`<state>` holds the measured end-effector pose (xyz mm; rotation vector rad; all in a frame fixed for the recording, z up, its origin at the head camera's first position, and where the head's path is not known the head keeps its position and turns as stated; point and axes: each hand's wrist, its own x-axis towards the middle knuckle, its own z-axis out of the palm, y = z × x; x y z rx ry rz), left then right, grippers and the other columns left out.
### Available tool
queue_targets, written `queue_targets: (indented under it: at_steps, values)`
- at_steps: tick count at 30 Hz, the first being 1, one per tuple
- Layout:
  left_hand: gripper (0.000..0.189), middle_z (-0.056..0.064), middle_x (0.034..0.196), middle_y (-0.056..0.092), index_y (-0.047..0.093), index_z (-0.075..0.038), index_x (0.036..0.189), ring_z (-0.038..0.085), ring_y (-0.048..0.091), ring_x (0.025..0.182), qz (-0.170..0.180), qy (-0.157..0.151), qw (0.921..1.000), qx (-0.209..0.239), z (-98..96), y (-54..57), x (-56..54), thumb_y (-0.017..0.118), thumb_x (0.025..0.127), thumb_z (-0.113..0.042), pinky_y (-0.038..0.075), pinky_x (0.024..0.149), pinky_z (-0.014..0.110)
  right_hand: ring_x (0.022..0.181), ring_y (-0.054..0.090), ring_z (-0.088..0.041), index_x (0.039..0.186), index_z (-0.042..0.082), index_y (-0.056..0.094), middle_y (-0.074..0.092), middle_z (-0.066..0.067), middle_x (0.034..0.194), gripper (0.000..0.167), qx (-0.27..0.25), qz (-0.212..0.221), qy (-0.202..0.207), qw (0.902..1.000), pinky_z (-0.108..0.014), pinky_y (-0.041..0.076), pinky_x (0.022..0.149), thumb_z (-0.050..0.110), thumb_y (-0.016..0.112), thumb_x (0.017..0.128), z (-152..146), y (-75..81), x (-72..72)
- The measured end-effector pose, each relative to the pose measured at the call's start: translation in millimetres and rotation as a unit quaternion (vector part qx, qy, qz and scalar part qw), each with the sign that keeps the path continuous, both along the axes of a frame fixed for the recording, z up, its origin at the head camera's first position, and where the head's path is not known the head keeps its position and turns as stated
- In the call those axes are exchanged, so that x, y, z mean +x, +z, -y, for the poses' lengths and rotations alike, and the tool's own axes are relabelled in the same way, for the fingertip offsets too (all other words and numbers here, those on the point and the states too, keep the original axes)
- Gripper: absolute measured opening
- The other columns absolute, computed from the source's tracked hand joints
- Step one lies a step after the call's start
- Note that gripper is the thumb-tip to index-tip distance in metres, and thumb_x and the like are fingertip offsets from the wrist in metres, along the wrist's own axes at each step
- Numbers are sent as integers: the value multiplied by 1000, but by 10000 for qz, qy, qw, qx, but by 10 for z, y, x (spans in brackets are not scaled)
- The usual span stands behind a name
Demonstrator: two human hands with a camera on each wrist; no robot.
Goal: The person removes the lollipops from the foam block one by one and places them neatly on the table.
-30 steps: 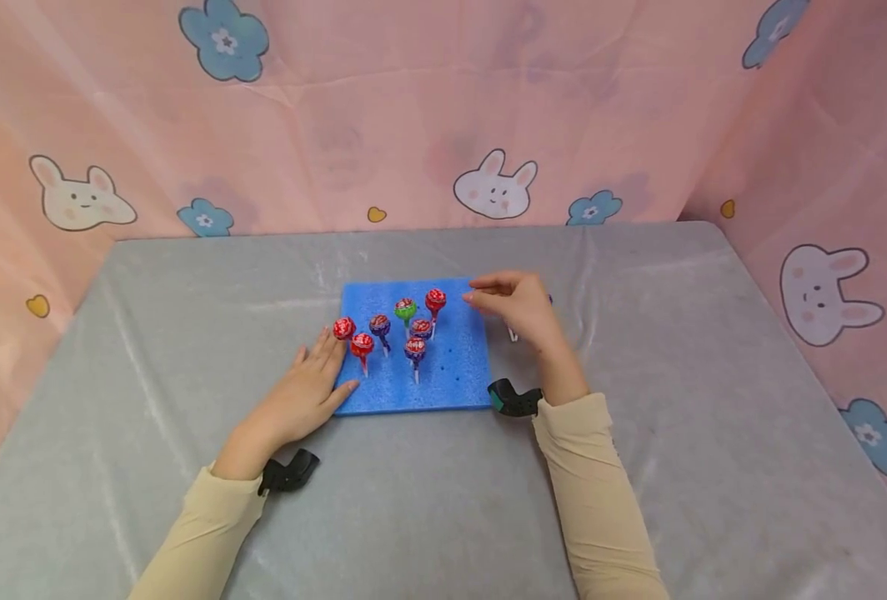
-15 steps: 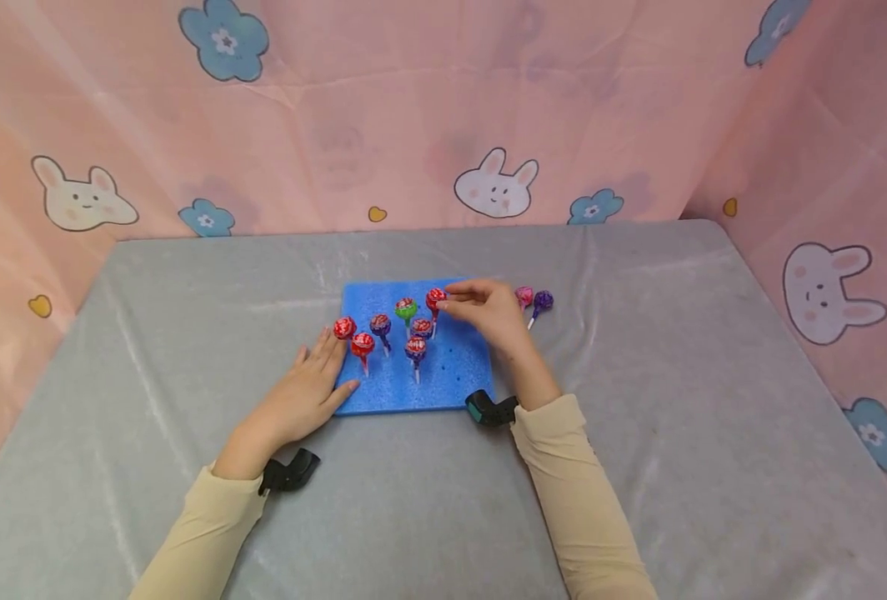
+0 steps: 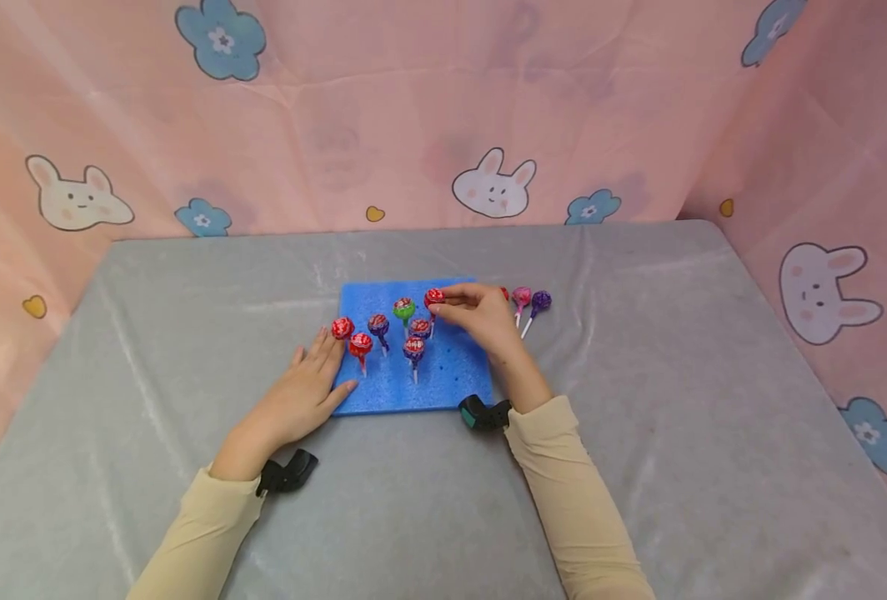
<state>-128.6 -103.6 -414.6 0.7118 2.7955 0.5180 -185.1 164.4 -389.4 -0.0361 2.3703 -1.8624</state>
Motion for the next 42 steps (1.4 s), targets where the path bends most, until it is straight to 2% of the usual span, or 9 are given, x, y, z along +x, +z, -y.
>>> queue_targets:
  at_steps: [14,42]
  values:
    - [67,16,156,4,15,3,148,30,1,143,-30,-7,10000,10,-8,6,2,39,101,-38,7,112,52,76,65,-4,111,-15,59,68,-13,95,31,-274,-28,-47,9996,-25,54,75,-1,67,85,21,-7,9]
    - [67,17,156,3,15,3,148,30,-1,143,26,-38,10000,-38,-18,18,14,38,101,-39,6,112,52,77,65,-5,110,-15,60,69,-16,96,29,-317,-92,-27,9995,-25,53,76,-1,67,85,-4,51,45]
